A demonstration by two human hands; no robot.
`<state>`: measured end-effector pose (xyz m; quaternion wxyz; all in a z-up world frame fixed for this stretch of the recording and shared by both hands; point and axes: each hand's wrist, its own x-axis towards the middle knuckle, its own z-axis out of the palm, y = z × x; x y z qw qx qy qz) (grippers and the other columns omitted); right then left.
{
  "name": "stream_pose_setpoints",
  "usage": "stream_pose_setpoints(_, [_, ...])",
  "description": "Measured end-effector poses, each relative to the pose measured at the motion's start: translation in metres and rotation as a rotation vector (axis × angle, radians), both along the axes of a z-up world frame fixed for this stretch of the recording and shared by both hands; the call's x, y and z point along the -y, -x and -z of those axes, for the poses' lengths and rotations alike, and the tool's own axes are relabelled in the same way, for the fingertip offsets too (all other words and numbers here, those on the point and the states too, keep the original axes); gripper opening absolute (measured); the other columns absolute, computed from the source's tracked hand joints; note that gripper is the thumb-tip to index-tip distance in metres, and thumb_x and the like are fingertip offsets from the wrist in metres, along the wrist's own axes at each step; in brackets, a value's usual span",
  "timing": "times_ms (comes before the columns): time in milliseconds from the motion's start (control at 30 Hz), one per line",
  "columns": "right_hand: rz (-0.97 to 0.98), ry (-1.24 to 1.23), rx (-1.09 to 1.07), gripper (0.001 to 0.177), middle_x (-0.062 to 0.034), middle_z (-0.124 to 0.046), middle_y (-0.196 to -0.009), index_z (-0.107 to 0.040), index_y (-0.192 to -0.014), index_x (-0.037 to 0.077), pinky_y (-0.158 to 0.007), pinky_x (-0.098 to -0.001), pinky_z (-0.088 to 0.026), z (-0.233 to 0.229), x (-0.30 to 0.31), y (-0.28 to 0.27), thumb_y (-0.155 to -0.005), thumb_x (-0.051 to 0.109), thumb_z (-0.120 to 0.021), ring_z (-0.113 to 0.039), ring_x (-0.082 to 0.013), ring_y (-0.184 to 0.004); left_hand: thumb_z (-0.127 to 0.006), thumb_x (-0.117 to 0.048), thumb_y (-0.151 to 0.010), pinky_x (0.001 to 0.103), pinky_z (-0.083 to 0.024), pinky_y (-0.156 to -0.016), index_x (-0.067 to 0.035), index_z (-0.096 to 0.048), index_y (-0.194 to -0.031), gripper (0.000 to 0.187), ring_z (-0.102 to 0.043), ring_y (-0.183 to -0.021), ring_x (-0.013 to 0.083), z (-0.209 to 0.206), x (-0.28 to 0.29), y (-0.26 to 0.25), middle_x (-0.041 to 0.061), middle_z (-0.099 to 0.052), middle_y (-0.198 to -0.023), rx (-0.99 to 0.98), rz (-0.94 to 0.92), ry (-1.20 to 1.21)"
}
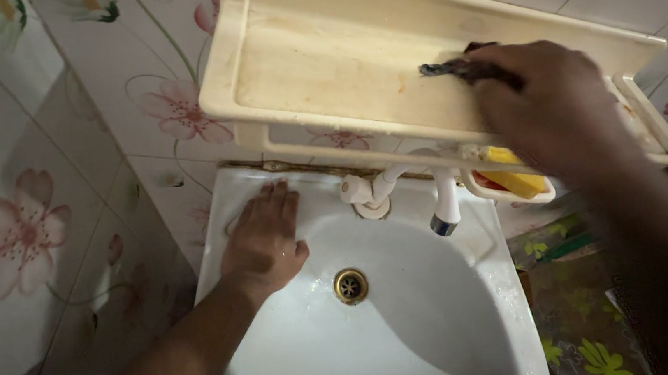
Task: The person clears toiletries from a wall-mounted shelf above a bathroom sink, placing them on a nearby table. They then wet a cloth, apply soap, and scrub the sink basin and the shelf. Finally, they rinse the cloth and their hands under running water.
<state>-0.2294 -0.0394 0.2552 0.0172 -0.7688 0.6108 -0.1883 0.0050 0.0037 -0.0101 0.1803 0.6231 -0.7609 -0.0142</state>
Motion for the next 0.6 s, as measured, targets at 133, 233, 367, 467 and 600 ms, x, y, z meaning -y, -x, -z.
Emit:
stream_pose_setpoints(133, [-0.288, -0.029, -0.041, 0.035, -0.0158, -0.073, -0.096, -0.072, -0.123, 0.007, -0.077, -0.0456, -0.053, 0.008, -0.012, -0.048, -0.101, 0.02, -0.048, -0.068, -0.0283, -0.08, -0.067, -0.031, -0.083, 0.045, -0.022, -0.12, 0.003, -0.029, -0.15, 0.084, -0.025, -0.147, 0.0382, -0.006, 0.003, 0.002, 0.024, -0.024, -0.16, 0.094, 0.037, -0.121])
stream_pose_setpoints(233, [-0.642, 0.249, -0.063, 0.03, -0.0188, -0.071, -0.096, -0.072, -0.115, 0.0, -0.09, -0.0544, -0.044, 0.013, -0.001, -0.086, -0.101, 0.012, -0.049, -0.063, -0.0353, -0.097, -0.065, -0.032, -0.086, 0.045, -0.018, -0.121, 0.001, -0.022, -0.154, 0.087, -0.018, -0.15, 0.0372, -0.01, 0.003, 0.004, 0.024, -0.016, -0.163, 0.136, 0.043, -0.203])
stream_pose_setpoints(367, [-0.751, 0.36, -0.056, 0.025, -0.0159, -0.071, -0.101, -0.072, -0.108, 0.004, -0.094, -0.054, -0.043, 0.02, 0.028, -0.115, -0.098, 0.012, -0.051, -0.063, -0.0354, -0.103, -0.063, -0.036, -0.09, 0.046, -0.014, -0.123, -0.003, -0.016, -0.161, 0.09, -0.013, -0.152, 0.0356, -0.016, 0.003, 0.006, 0.022, -0.011, -0.169, 0.149, 0.033, -0.242])
stream_pose_setpoints(467, [-0.525, 0.218, -0.125, 0.029, -0.0114, -0.072, -0.11, -0.077, -0.115, 0.017, -0.093, -0.0542, -0.045, 0.019, 0.04, -0.1, -0.1, 0.016, -0.053, -0.061, -0.0346, -0.101, -0.062, -0.037, -0.091, 0.045, -0.011, -0.123, -0.003, -0.016, -0.16, 0.09, -0.011, -0.152, 0.0351, -0.019, 0.003, 0.005, 0.021, -0.01, -0.17, 0.139, 0.029, -0.247])
stream_pose_setpoints(600, [-0.265, 0.14, -0.068, 0.028, -0.0124, -0.072, -0.114, -0.077, -0.118, 0.016, -0.085, -0.0441, -0.053, 0.009, 0.035, -0.023, -0.097, 0.021, -0.059, -0.068, -0.0246, -0.095, -0.06, -0.038, -0.093, 0.044, -0.011, -0.124, -0.005, -0.013, -0.159, 0.087, -0.009, -0.153, 0.0335, -0.02, 0.001, 0.005, 0.019, -0.007, -0.168, 0.133, 0.01, -0.302])
